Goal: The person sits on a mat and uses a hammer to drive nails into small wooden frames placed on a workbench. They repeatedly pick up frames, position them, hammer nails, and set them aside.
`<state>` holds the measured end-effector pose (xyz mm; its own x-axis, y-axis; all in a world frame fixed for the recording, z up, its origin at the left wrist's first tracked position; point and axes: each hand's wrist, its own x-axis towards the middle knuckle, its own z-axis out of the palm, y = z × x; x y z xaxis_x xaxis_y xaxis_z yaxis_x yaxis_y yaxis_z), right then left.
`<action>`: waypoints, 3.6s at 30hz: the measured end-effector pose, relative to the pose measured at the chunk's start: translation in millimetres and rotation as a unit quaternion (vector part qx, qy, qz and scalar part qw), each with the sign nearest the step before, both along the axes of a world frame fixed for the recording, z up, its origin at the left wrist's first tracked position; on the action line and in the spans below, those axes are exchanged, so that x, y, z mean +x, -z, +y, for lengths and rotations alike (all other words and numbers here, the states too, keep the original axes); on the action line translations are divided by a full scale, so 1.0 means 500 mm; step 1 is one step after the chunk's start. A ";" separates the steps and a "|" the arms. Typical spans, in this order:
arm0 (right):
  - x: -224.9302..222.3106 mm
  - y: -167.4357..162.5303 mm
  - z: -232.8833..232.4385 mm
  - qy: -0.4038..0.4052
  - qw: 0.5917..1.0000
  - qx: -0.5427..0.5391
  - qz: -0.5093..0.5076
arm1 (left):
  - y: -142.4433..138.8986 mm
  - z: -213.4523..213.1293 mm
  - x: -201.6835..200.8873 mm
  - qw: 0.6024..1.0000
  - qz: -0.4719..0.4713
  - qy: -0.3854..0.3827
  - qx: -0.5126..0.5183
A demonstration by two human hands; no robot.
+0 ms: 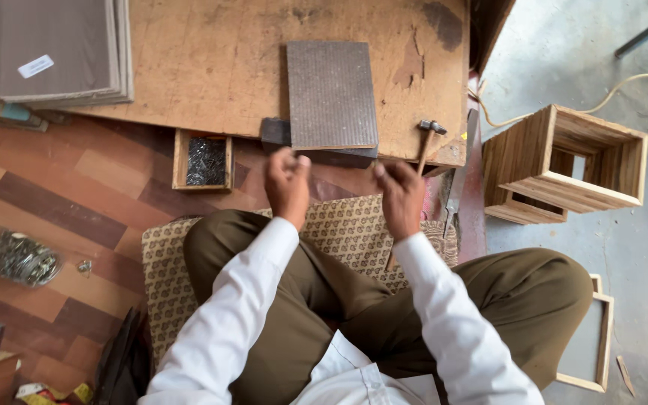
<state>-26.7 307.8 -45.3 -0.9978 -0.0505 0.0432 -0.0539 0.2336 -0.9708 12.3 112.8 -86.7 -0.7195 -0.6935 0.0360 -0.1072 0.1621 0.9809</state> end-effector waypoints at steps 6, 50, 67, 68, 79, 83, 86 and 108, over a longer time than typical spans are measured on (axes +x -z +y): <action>-0.139 0.037 -0.031 -0.020 0.988 0.086 0.127 | 0.070 -0.034 -0.083 0.969 0.058 0.000 0.240; -0.035 0.102 -0.124 0.002 0.920 -0.340 -0.196 | 0.063 -0.004 -0.051 0.801 0.111 0.158 0.566; -0.030 0.071 -0.139 0.064 0.903 -0.325 -0.275 | 0.087 0.001 -0.053 0.808 0.092 0.164 0.559; -0.028 0.068 -0.138 0.052 0.903 -0.322 -0.278 | 0.089 0.002 -0.052 0.811 0.091 0.155 0.557; -0.028 0.090 -0.111 -0.009 0.912 -0.300 -0.278 | 0.078 0.008 -0.045 0.818 0.077 0.126 0.556; -0.026 0.108 -0.128 0.039 0.893 -0.348 -0.282 | 0.081 0.013 -0.047 0.824 0.088 0.129 0.545; -0.026 0.111 -0.137 0.058 0.895 -0.349 -0.272 | 0.086 0.016 -0.047 0.826 0.085 0.136 0.540; -0.030 0.114 -0.133 0.040 0.929 -0.281 -0.236 | 0.098 0.013 -0.051 0.826 0.083 0.130 0.541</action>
<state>-41.9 241.4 -102.2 -0.9117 -0.0781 -0.4033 0.4052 -0.3325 -0.8516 -13.0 119.2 -135.9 -0.8973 -0.2063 -0.3902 -0.0558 -0.8240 0.5639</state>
